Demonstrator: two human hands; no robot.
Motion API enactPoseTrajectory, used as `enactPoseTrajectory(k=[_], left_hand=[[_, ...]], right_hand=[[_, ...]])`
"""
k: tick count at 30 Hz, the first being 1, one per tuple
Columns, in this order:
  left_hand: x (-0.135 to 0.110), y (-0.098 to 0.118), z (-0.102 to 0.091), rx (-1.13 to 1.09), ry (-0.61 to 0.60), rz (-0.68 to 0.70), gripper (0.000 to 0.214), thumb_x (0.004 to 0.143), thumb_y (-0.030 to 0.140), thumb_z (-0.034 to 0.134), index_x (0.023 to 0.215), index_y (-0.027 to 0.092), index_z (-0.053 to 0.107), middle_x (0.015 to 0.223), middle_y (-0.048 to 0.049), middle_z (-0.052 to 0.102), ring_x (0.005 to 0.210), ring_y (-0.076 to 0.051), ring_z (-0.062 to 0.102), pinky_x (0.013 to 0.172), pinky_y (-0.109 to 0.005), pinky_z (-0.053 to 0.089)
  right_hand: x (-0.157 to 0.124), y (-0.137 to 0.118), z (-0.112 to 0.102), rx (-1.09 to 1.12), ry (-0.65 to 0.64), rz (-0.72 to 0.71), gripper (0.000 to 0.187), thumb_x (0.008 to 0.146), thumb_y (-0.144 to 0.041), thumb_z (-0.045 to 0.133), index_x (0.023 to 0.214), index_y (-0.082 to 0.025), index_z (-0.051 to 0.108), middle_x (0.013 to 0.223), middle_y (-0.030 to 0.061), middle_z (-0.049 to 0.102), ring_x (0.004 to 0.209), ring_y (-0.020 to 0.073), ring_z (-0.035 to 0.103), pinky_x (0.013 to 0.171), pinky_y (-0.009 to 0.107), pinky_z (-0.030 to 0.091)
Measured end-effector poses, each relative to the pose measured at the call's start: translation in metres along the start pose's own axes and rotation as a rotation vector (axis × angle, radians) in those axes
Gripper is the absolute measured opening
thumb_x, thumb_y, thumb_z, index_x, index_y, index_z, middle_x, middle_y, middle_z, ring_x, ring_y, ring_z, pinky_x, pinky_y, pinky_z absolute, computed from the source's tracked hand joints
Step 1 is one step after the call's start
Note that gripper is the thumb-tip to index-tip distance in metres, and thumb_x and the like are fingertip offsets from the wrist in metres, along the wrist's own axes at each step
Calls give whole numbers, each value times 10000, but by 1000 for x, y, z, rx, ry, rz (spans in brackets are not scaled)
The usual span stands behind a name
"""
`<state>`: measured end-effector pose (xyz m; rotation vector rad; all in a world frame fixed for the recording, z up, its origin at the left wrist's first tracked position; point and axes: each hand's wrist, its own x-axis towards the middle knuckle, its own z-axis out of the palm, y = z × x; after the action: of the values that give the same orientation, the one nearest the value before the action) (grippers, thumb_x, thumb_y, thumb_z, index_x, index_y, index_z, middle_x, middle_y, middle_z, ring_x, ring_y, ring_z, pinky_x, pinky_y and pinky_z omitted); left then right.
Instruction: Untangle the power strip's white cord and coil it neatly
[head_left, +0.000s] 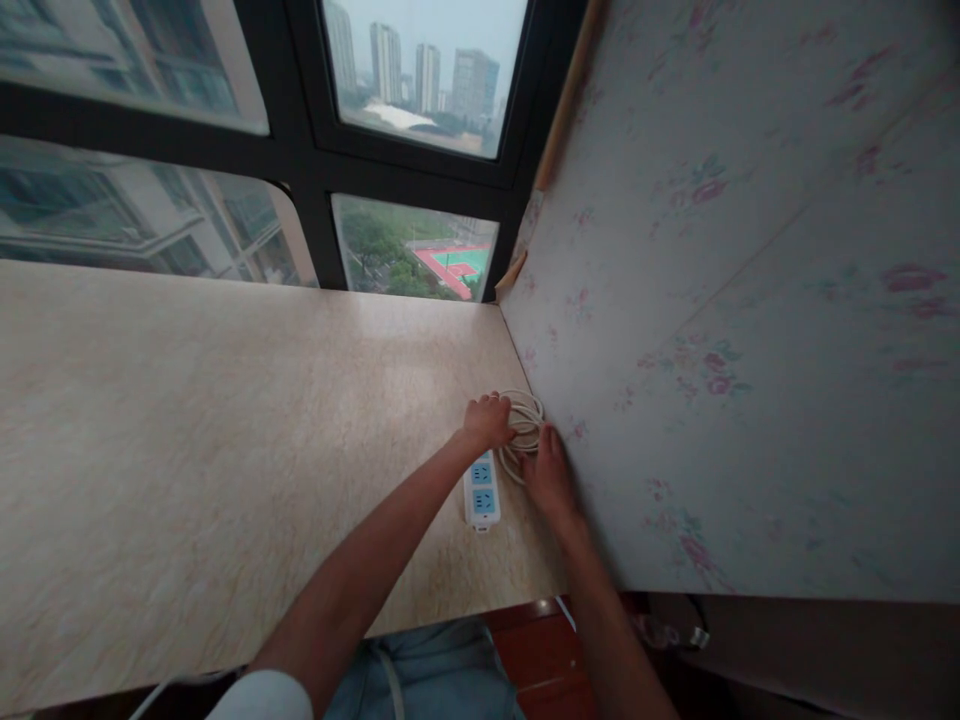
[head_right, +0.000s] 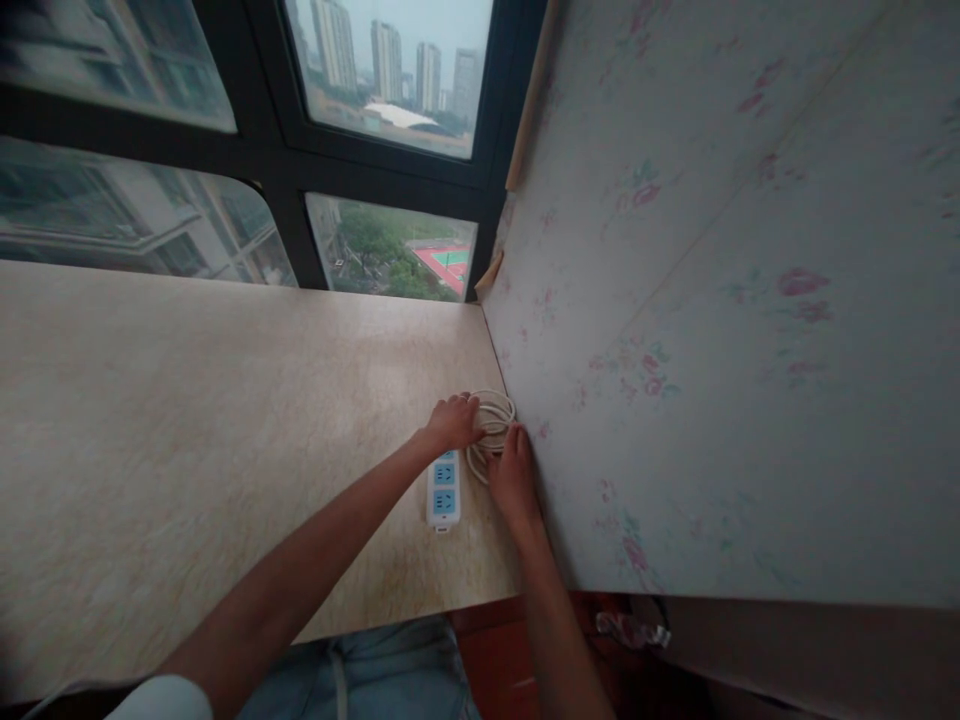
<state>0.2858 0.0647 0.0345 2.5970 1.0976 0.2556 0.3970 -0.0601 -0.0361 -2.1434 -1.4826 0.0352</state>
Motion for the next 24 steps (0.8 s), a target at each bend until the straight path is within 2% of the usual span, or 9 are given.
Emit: enactPoseTrajectory(k=[2,5,12,17,20,24], left_hand=[[11,-3,3,-5,-34,-19,522,818,487,603,1186,118,584,1203,-214,611,1139,-354,563,914,-478,454],[22,-11,8,-12,-54,-38,557,884,574,457,1160,113,603,1197,-225,611,1165,-358,542,905,-480,456],[18,-21,19,-56,53,-53,515,985,444,248,1254,135,561,1259,-187,587,1206,-335,481,968,-511,398],[22,-30,24,-133,59,-73,438,955,322,379,1360,240,522,1293,-128,602,1186,-313,508,943,-474,438],[27,-35,25,-184,67,-109,422,921,263,444,1319,276,585,1286,-84,631,1155,-283,552,951,-413,451],[30,-39,27,-234,82,-153,391,899,230,480,1246,279,653,1210,-58,687,1115,-237,603,953,-332,456]], right_hand=[[8,1,10,-5,12,7,647,894,-275,474,1444,24,312,1489,284,346,1413,332,310,1125,481,319],[20,-1,17,-36,56,9,600,898,-289,467,1401,31,396,1443,293,413,1378,335,365,1114,486,324],[22,-6,23,-1,164,8,580,954,-401,387,1384,-20,462,1429,253,458,1358,313,392,1106,481,331],[19,-2,23,177,244,38,566,964,-465,356,1358,-88,508,1482,197,412,1381,279,376,1128,472,319],[23,-1,21,266,295,-3,534,958,-460,384,1333,-104,518,1479,192,417,1381,264,378,1129,475,320],[34,-1,22,330,342,-107,455,941,-434,429,1278,-151,542,1398,166,508,1321,253,448,1104,499,351]])
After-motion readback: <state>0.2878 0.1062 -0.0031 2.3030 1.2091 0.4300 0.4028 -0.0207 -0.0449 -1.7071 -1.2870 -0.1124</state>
